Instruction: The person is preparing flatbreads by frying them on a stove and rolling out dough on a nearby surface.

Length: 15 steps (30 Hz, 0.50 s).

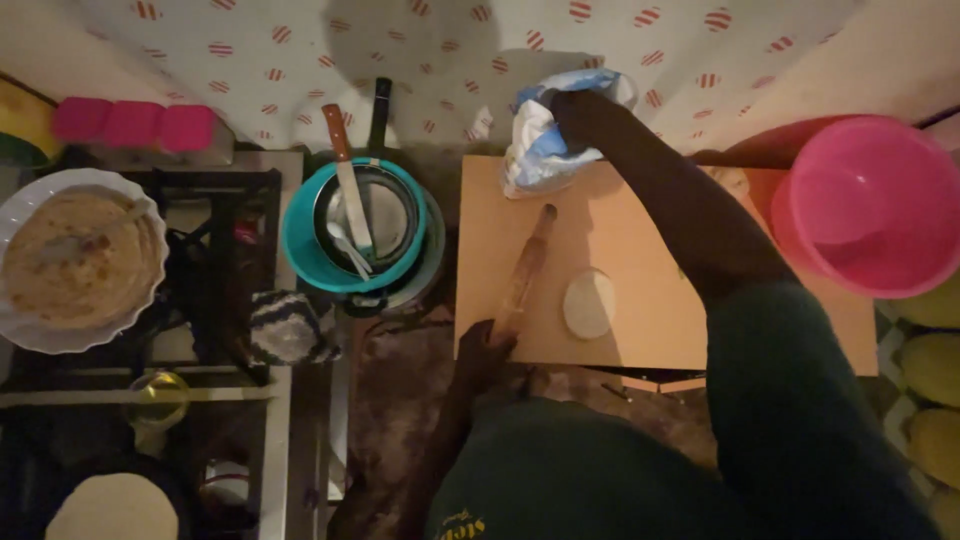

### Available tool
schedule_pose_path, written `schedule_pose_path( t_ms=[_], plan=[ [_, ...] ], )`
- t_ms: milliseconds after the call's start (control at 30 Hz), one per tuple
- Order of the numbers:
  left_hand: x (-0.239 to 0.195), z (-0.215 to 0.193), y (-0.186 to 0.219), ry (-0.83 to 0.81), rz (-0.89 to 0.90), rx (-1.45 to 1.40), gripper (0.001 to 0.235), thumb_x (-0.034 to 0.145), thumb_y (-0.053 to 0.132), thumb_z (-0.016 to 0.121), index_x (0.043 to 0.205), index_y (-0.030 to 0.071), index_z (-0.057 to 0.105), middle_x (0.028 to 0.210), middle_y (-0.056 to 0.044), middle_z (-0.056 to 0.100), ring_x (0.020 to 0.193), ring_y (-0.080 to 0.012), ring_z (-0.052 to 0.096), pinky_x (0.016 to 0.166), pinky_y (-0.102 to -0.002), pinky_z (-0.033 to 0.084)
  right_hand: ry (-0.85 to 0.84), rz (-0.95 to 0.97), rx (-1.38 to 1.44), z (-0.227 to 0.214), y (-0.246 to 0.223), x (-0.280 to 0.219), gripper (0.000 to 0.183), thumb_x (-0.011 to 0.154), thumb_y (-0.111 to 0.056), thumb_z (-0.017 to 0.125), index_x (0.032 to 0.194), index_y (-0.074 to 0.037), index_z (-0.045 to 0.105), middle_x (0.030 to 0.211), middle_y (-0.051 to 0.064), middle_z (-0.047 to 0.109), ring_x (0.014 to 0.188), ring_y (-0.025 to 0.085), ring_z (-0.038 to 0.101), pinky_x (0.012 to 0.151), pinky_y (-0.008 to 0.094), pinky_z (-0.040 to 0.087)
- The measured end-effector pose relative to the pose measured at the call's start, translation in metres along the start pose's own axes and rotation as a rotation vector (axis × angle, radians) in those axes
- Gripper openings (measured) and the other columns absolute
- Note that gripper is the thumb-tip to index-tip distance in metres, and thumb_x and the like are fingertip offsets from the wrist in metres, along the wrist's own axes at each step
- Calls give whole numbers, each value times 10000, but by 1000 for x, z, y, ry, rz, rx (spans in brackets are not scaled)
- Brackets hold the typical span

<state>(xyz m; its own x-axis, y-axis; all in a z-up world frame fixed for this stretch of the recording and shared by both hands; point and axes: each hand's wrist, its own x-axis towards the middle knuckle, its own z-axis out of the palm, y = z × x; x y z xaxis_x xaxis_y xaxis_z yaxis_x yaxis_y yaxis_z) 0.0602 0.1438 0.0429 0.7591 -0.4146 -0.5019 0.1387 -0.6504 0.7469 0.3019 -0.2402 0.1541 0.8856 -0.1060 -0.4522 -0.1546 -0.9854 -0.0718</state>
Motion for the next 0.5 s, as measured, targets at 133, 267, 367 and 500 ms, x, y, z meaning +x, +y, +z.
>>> schedule_pose_path(
  t_ms=[133, 267, 367, 500],
  plan=[
    [-6, -3, 3, -31, -18, -86, 386, 933, 450, 717, 1076, 96, 777, 1055, -93, 807, 941, -266, 750, 804, -430, 567, 41, 92, 669, 44, 3, 40, 399, 1026, -407, 693, 1271, -93, 718, 1245, 144, 723, 1124, 371, 705, 988, 519, 573],
    [-1, -6, 6, -42, 20, -127, 397, 915, 437, 766, 1115, 97, 811, 1017, -81, 823, 871, -232, 764, 747, -400, 597, 2, 196, 1460, 94, 33, 109, 393, 1121, -435, 594, 1022, -87, 748, 965, 107, 728, 935, 333, 696, 960, 506, 579],
    [19, 9, -18, -5, 83, -42, 454, 867, 532, 797, 1072, 127, 816, 945, -66, 813, 842, -227, 745, 738, -422, 543, -16, 93, 1243, 85, 21, 86, 360, 1141, -364, 509, 1315, -121, 710, 1216, 71, 749, 1168, 297, 695, 1123, 455, 507],
    [31, 11, -27, -31, 122, 19, 471, 865, 574, 769, 1050, 145, 829, 958, -59, 824, 875, -248, 767, 758, -427, 556, 29, -3, 1977, 81, 16, 104, 506, 1009, -158, 750, 1499, -105, 633, 1435, 120, 728, 1269, 291, 709, 1146, 465, 575]
  ],
)
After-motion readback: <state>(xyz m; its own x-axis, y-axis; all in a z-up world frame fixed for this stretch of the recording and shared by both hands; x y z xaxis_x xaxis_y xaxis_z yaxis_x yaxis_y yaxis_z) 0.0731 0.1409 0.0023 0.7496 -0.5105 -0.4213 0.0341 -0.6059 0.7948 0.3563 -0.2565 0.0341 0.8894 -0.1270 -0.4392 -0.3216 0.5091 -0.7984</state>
